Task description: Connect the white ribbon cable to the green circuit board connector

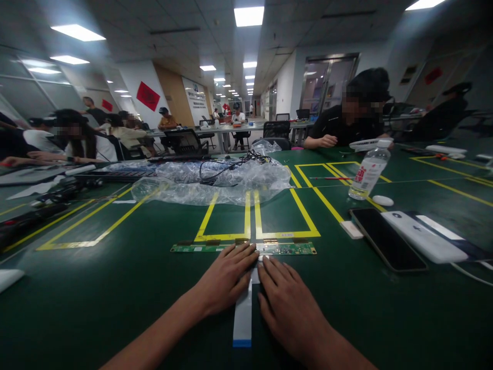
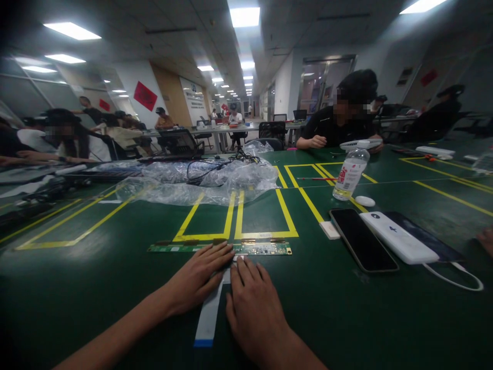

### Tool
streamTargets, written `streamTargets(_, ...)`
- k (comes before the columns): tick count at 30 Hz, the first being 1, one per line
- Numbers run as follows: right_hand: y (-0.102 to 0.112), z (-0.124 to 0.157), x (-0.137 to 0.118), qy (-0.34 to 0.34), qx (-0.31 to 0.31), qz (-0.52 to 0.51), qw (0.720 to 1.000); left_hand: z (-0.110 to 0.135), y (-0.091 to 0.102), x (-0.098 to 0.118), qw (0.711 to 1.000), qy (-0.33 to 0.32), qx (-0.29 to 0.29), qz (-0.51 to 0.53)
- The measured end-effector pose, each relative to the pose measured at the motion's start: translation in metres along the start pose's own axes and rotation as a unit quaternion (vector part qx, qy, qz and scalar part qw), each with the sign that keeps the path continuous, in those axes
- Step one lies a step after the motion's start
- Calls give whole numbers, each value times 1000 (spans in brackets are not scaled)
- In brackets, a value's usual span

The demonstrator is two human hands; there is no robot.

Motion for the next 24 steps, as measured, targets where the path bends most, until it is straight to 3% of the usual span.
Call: streamTargets(24, 0, 0, 2, -10, 0, 1, 1000, -1, -1, -2, 1000, 0, 0, 1)
Point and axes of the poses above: each hand's wrist, its own z-axis away from the middle knuckle, its own y-axis out of the back of the hand, x = y × z, the point moved 7 cm from there along -z, towards the middle knuckle, and after that the axes turned 13 degrees about -x, right-handed, at the moved point
